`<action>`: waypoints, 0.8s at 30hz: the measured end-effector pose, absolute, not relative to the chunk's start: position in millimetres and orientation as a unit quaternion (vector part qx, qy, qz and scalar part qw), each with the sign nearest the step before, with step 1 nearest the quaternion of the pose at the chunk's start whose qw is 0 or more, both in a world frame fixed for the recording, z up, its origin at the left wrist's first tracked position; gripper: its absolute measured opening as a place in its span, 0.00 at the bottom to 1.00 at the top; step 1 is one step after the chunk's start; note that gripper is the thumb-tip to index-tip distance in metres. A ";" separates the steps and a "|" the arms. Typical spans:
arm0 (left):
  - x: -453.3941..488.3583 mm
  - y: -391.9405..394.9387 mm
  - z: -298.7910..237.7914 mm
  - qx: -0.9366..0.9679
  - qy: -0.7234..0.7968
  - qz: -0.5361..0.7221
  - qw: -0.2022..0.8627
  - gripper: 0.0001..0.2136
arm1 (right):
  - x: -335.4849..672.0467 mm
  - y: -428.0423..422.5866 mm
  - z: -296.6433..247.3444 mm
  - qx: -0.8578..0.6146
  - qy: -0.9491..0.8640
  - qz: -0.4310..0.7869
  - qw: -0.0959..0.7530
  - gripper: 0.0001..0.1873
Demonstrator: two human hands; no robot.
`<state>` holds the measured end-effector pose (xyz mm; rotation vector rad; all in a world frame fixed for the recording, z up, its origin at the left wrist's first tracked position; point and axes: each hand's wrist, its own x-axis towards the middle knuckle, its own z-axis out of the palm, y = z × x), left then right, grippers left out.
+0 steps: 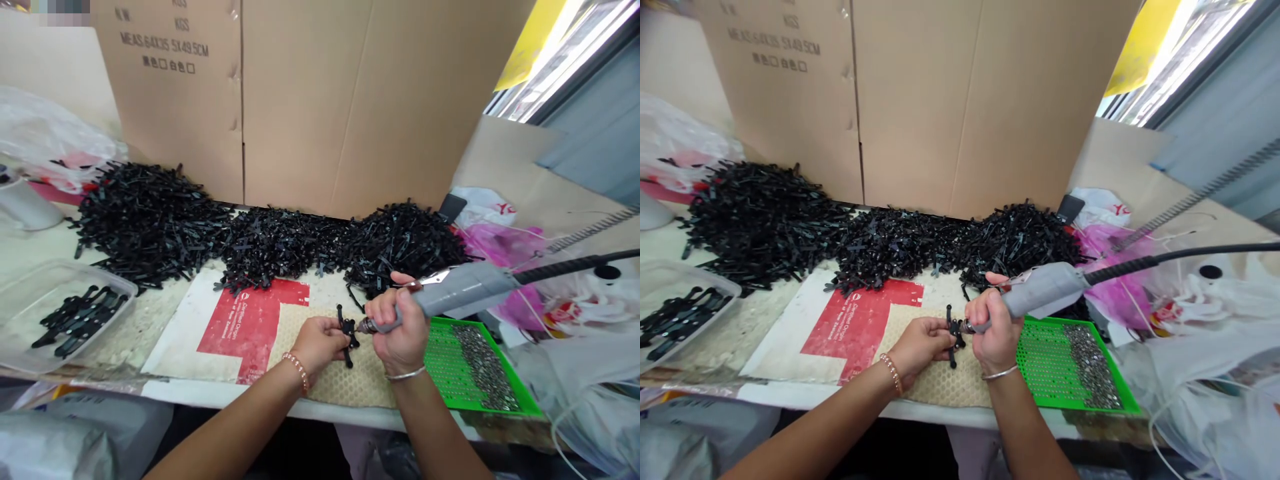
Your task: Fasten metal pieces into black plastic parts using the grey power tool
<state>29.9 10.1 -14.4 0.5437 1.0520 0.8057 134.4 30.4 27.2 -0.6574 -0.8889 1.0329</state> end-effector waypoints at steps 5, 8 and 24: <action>30.3 11.4 -17.9 0.251 0.480 0.366 0.757 0.09 | 134.4 30.6 25.8 -0.305 -0.393 0.467 0.731 0.11; 31.1 11.6 -18.4 0.253 0.475 0.365 0.760 0.10 | 132.5 29.2 24.5 -0.303 -0.394 0.469 0.730 0.11; 32.5 11.6 -21.9 0.266 0.482 0.365 0.750 0.10 | 133.1 31.3 16.1 -0.312 -0.406 0.455 0.729 0.11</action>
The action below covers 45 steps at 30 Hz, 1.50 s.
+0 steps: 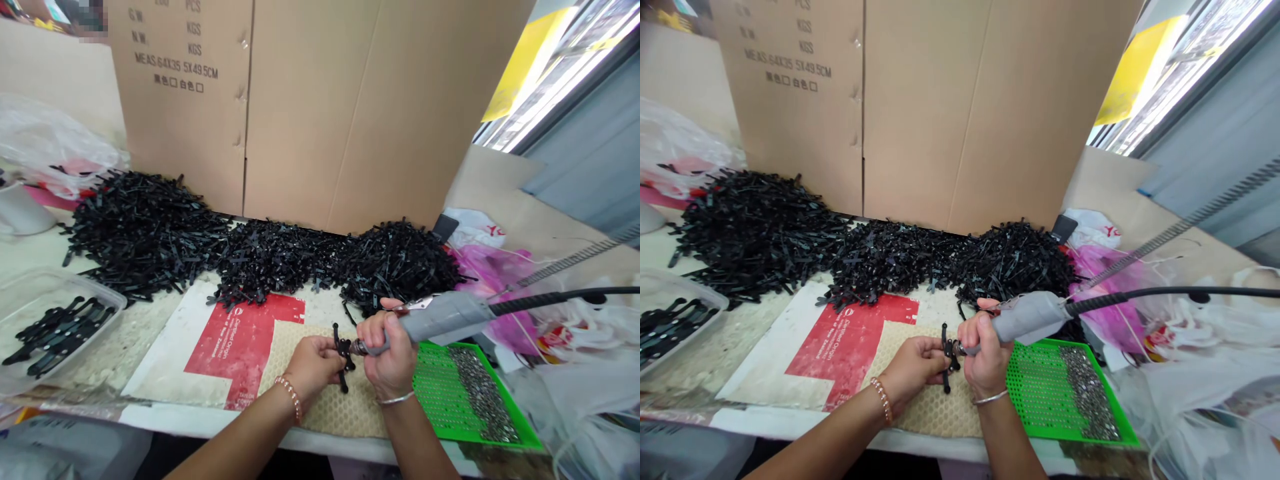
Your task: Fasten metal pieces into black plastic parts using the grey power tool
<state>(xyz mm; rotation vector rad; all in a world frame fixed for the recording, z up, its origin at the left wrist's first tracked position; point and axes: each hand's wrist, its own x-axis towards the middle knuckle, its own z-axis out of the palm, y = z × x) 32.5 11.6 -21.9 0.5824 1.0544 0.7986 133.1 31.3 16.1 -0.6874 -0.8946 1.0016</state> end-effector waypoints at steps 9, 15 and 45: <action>32.4 11.2 -20.5 0.271 0.491 0.366 0.743 0.09 | 134.8 30.7 11.5 -0.312 -0.402 0.457 0.730 0.11; 32.3 10.5 -18.9 0.271 0.495 0.361 0.742 0.10 | 134.1 30.2 11.8 -0.314 -0.396 0.453 0.735 0.12; 32.6 9.5 -24.1 0.273 0.485 0.374 0.742 0.10 | 131.8 29.2 10.6 -0.308 -0.416 0.444 0.731 0.12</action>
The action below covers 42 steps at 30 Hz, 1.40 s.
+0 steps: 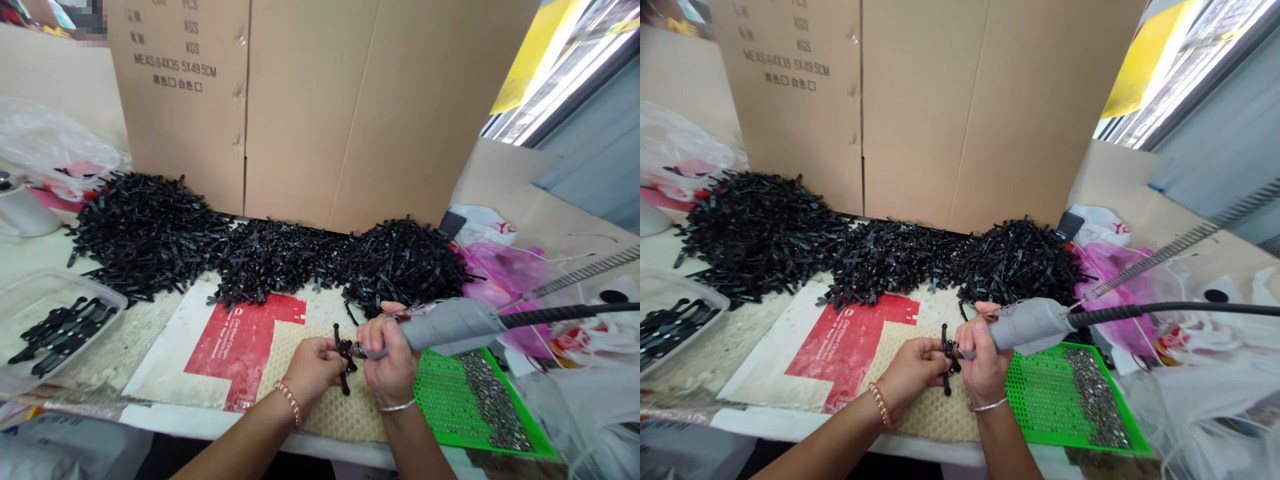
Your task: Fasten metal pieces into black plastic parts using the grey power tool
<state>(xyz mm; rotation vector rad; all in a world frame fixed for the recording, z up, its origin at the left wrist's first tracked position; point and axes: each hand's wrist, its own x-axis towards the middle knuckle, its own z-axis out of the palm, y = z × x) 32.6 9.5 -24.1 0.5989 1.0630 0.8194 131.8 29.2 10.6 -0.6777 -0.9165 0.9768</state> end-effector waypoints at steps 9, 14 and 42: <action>32.7 10.4 -22.8 0.262 0.487 0.375 0.744 0.09 | 134.2 27.5 16.0 -0.304 -0.408 0.454 0.732 0.10; 30.7 8.5 -15.9 0.261 0.497 0.365 0.743 0.09 | 159.6 19.5 30.6 -0.308 -0.458 0.435 0.711 0.10; 27.0 6.6 -8.9 0.264 0.510 0.352 0.739 0.11 | 284.7 4.2 -1.7 -0.554 -0.787 0.219 0.161 0.14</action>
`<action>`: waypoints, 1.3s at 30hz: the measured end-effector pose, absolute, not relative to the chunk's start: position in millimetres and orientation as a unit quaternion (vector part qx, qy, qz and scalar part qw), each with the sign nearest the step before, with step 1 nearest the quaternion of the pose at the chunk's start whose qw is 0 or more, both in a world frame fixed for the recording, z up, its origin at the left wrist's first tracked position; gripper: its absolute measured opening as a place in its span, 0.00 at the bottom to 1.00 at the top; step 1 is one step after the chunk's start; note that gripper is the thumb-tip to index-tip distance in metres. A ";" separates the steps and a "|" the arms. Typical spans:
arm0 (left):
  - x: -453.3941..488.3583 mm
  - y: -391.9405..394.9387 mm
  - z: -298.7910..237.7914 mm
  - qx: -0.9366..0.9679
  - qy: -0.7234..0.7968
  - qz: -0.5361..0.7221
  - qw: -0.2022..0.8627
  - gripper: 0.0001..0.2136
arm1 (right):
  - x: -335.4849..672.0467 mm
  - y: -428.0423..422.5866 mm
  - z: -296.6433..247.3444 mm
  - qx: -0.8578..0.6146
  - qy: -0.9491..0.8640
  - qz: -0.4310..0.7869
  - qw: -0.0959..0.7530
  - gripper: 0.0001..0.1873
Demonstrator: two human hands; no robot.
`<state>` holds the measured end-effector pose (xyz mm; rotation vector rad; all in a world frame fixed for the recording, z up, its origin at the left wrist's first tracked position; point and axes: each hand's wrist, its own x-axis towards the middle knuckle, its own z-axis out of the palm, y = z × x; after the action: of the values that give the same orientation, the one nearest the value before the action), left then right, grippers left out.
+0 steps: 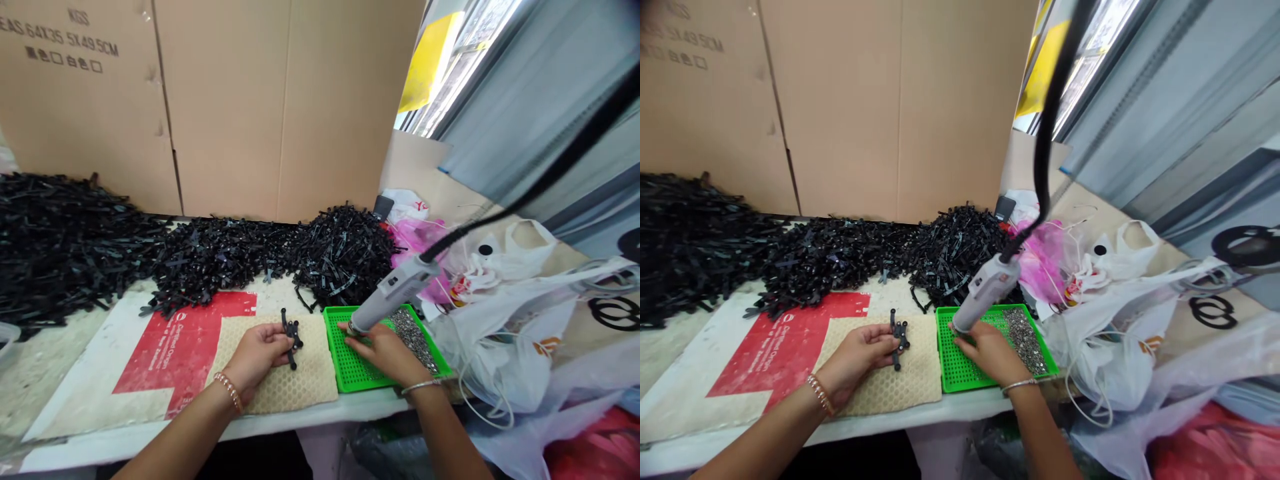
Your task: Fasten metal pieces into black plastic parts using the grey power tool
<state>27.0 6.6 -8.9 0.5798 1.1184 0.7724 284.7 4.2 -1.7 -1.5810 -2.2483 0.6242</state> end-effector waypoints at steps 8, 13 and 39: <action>25.5 7.0 -11.9 0.267 0.509 0.351 0.739 0.11 | 299.8 -21.9 -1.5 -0.556 -0.796 0.143 0.193 0.18; 25.1 7.6 -12.0 0.270 0.504 0.356 0.739 0.11 | 291.9 -30.4 -10.8 -0.585 -0.788 0.119 0.151 0.20; 25.0 6.2 -11.2 0.262 0.498 0.360 0.744 0.12 | 246.0 15.9 29.9 -0.497 -0.612 0.271 0.553 0.38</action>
<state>25.0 6.2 -11.2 0.5728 1.0907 0.7885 246.0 15.9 29.9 -1.1743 -1.4456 0.6404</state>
